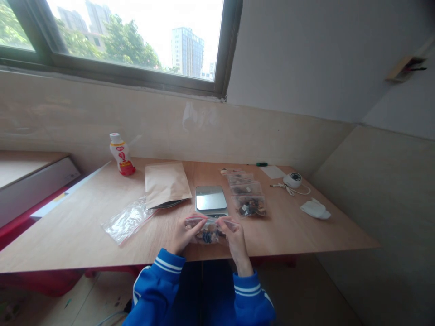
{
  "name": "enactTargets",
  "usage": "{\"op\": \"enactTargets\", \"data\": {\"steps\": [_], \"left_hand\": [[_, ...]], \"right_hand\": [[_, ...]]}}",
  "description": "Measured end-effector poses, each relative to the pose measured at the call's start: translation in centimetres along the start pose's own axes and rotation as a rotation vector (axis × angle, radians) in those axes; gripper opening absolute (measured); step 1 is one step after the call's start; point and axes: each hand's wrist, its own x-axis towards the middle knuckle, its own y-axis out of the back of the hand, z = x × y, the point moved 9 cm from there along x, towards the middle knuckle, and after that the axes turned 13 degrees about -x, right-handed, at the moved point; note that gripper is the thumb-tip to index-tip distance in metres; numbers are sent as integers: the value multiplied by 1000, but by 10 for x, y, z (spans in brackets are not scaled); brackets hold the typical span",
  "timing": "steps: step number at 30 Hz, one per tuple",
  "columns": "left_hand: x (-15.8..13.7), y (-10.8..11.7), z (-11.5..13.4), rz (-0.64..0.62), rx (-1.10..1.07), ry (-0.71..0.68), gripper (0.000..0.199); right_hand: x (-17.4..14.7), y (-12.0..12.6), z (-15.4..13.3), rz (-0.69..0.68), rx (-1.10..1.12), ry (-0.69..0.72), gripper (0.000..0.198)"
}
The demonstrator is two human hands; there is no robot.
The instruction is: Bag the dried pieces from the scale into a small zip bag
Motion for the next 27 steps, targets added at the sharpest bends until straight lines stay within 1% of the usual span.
{"op": "enactTargets", "data": {"steps": [2,4,7,9,15,18,24,27], "left_hand": [[0,-2,-1,-22,-30,16,21],[0,-4,-2,-42,-46,32,23],[0,-6,-3,-52,-22,33,22],[0,-6,-3,-42,-8,23,22],[0,-2,-3,-11,3,-6,21],[1,-2,-2,-7,-3,3,22],[1,-7,-5,-62,-51,52,24],[1,-4,-9,-25,-71,51,22]], "right_hand": [[-1,-5,2,-48,15,-19,32],[-1,-9,0,-65,-20,-10,35],[-1,-9,-6,-5,-87,35,27],[0,-9,-8,28,-107,49,24],[1,-10,-7,5,-142,56,25],[0,-8,-7,19,-157,66,23],[-1,-8,-14,59,-186,157,20],[-2,-9,-17,86,-210,188,19]]}}
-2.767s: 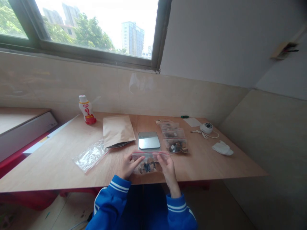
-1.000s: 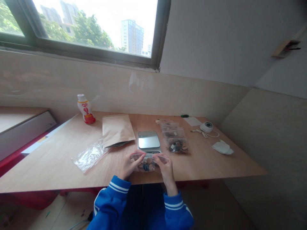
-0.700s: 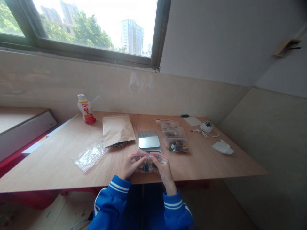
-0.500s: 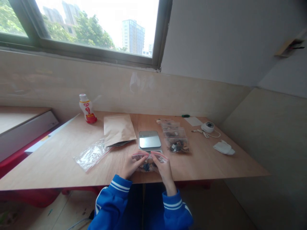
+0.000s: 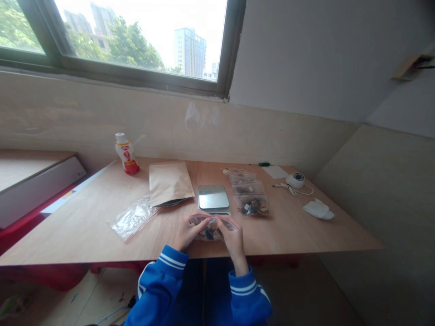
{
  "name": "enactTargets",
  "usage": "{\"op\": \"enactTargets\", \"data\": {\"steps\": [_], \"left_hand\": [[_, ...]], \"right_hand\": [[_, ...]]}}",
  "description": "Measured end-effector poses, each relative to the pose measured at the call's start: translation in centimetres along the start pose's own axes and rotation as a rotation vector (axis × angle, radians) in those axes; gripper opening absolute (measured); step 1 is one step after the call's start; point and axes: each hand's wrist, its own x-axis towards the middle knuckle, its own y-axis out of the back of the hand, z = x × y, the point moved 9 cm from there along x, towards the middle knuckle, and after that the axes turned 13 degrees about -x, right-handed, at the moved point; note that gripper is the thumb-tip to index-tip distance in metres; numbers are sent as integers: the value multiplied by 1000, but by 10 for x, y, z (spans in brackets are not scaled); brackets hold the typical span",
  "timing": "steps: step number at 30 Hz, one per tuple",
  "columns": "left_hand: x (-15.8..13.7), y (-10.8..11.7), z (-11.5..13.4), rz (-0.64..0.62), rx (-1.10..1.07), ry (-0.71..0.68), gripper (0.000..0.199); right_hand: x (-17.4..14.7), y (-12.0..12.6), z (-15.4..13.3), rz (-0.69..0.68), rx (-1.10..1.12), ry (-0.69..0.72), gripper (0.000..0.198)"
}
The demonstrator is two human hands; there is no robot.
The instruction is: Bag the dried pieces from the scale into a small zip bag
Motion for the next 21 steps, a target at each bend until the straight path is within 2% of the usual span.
{"op": "enactTargets", "data": {"steps": [7,13,17,21], "left_hand": [[0,4,-1,45,-31,-5,21],[-2,2,6,31,75,-77,20],[-2,2,6,38,116,-120,18],[-3,4,7,65,147,-148,18]], "right_hand": [[0,-6,-5,-6,42,6,18],[0,-16,1,-80,100,-55,24],[1,-14,1,-25,70,-56,19],[0,-16,-4,6,2,7,21]]}}
